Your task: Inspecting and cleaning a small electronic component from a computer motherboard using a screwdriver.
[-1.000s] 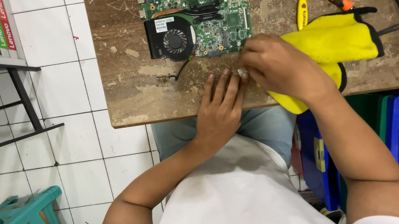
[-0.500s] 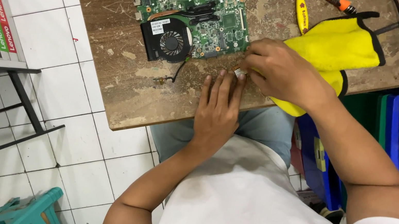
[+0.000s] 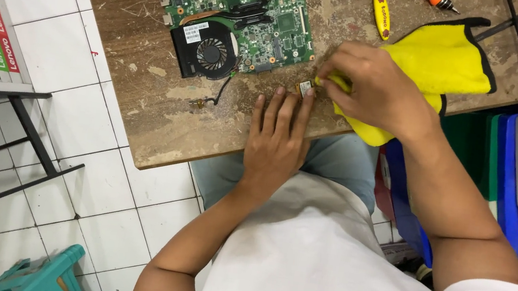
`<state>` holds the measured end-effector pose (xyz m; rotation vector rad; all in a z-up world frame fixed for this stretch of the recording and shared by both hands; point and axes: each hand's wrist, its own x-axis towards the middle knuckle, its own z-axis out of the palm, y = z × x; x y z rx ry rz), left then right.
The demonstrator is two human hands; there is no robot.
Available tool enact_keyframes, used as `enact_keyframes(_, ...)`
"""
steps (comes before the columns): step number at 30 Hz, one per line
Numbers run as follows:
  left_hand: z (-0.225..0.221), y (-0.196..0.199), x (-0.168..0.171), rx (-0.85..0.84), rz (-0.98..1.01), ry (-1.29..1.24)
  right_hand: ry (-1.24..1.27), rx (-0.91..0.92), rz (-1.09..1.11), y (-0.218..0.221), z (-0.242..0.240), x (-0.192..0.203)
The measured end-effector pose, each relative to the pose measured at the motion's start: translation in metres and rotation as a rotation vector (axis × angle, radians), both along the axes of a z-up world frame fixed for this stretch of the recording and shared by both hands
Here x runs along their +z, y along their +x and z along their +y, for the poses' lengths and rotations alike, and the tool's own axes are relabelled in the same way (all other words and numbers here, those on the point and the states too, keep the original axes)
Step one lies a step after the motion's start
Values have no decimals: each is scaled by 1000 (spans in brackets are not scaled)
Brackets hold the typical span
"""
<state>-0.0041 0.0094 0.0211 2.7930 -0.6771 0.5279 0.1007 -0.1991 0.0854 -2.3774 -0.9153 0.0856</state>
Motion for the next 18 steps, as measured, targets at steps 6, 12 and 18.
enact_keyframes(6,4,-2,0,-44,102,-22,20,56,31,0,2,-6)
enact_keyframes(12,-6,2,-11,8,5,-175,-80,39,-27,-2,2,-46)
enact_keyframes(18,-7,4,-8,7,-5,-196,-126,29,-74,-3,6,-36)
